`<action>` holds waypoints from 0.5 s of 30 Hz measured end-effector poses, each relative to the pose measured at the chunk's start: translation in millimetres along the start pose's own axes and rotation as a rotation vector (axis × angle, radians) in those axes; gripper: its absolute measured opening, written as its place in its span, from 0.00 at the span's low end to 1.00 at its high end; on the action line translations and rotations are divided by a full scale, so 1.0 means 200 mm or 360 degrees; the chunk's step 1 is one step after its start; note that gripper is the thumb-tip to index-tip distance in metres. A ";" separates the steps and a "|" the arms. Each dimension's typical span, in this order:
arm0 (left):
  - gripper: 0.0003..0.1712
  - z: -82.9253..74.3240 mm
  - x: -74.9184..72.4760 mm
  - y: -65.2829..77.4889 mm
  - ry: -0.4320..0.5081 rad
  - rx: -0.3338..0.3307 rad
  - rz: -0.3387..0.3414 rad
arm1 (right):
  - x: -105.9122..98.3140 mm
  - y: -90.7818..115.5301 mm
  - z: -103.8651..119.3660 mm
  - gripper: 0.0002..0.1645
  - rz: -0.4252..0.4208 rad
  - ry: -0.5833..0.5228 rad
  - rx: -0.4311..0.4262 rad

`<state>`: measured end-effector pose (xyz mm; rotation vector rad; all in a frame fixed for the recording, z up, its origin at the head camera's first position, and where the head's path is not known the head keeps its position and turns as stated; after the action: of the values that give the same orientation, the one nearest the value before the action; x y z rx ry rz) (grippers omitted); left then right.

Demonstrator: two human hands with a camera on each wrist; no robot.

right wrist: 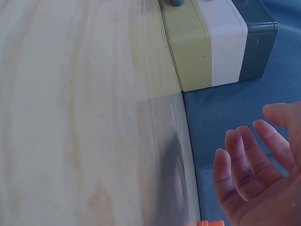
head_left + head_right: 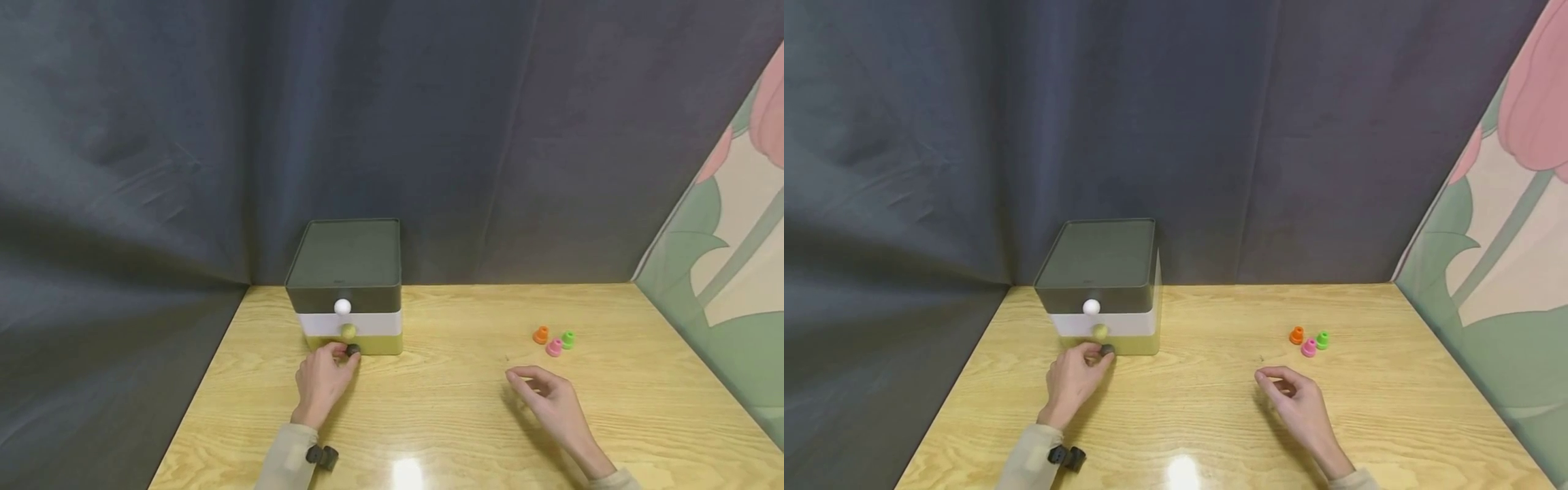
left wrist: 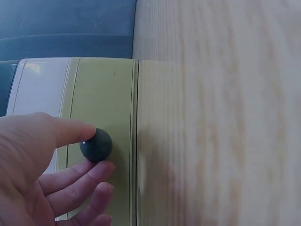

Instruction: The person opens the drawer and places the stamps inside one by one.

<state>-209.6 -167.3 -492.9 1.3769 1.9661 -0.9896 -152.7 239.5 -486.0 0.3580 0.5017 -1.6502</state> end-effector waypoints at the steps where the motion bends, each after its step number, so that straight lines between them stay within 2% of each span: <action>1: 0.18 0.00 0.00 0.00 -0.0007 0.0001 -0.0001 | 0.00 0.00 0.00 0.17 0.0000 0.0001 0.0000; 15: 0.13 0.01 -0.05 0.06 0.0021 0.0037 0.0083 | -0.04 -0.02 0.00 0.16 -0.0036 0.0069 -0.0045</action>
<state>-195.7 -171.0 -489.6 1.4434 1.9240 -0.9843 -155.5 246.2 -481.5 0.3688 0.5629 -1.6584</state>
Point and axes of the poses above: each hand's wrist, its own y-axis away from the middle knuckle, its own x-axis out of the palm, z = x × y, the point moved 4 cm from there along -y, towards the middle knuckle, and after that the axes turned 2 degrees about -z, right-handed, at the moved point
